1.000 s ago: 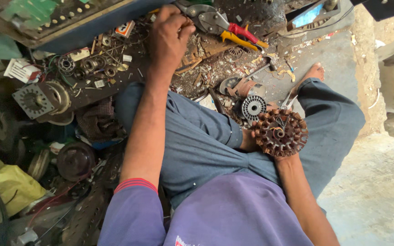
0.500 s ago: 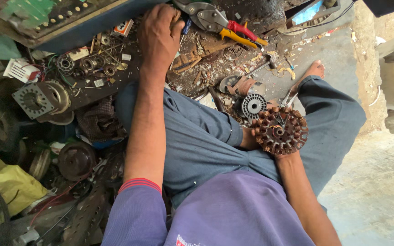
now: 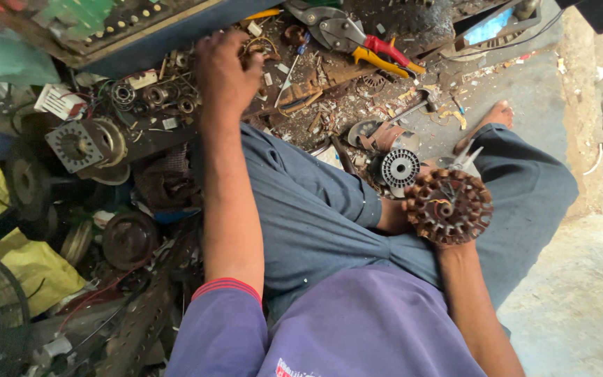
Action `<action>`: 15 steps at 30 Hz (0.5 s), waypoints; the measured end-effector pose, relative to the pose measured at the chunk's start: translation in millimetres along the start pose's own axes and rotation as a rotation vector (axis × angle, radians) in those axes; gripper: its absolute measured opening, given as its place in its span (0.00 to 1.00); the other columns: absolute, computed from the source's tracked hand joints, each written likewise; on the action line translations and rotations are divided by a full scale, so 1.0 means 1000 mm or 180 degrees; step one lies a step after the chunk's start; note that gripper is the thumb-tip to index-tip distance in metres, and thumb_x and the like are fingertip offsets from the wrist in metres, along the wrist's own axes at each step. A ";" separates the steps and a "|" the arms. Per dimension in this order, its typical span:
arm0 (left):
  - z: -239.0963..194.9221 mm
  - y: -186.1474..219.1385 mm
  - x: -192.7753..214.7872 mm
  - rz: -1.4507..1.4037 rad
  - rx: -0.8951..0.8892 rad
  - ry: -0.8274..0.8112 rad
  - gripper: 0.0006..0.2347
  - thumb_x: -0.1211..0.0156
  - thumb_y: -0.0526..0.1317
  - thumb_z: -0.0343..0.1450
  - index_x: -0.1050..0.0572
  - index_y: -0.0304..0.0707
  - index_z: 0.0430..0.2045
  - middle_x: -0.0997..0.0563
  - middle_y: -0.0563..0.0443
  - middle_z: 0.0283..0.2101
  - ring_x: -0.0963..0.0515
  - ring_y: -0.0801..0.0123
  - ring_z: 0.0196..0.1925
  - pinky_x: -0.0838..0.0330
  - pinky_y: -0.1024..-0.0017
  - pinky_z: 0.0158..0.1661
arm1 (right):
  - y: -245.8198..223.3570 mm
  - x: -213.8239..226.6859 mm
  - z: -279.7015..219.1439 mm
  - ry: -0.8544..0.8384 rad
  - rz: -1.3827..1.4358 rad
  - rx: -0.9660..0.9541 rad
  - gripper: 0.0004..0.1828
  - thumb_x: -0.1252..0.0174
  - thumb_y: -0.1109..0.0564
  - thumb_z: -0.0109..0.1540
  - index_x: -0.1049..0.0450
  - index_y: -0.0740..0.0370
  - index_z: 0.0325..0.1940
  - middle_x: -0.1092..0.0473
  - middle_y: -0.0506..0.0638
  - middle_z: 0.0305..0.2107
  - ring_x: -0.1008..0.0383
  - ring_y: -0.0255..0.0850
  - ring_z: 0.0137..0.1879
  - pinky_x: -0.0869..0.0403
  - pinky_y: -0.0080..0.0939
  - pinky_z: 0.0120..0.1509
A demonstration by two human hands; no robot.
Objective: The person uses shears to cut and remove old copper wiring from an electric fan motor stator while sitting on the floor of a workshop.
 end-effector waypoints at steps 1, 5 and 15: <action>0.002 0.002 -0.008 0.0085 0.0041 -0.0101 0.09 0.27 0.37 0.64 0.19 0.39 0.34 0.18 0.45 0.37 0.22 0.53 0.41 0.28 0.56 0.43 | -0.003 -0.003 -0.002 -0.0084 0.0132 0.0002 0.25 0.57 0.39 0.74 0.29 0.57 0.64 0.27 0.61 0.53 0.26 0.65 0.57 0.26 0.72 0.56; 0.005 0.001 -0.026 -0.0176 0.0223 -0.0130 0.06 0.29 0.34 0.66 0.20 0.37 0.32 0.19 0.44 0.37 0.20 0.53 0.42 0.26 0.58 0.43 | -0.016 -0.007 -0.007 -0.0306 0.0468 0.0079 0.23 0.56 0.41 0.74 0.28 0.55 0.63 0.27 0.61 0.53 0.26 0.67 0.58 0.26 0.73 0.56; 0.009 -0.013 -0.024 -0.1389 0.0550 0.0438 0.08 0.35 0.27 0.69 0.22 0.35 0.40 0.18 0.50 0.34 0.14 0.69 0.31 0.18 0.73 0.32 | -0.016 0.006 -0.006 -0.0203 0.0291 0.0184 0.23 0.57 0.41 0.76 0.28 0.55 0.66 0.27 0.61 0.55 0.27 0.66 0.59 0.27 0.72 0.58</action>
Point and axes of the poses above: each hand's wrist, its own z-axis towards the middle knuckle, its own x-axis out of the back of the hand, y = z × x, the point moved 6 cm from there along z, towards the middle knuckle
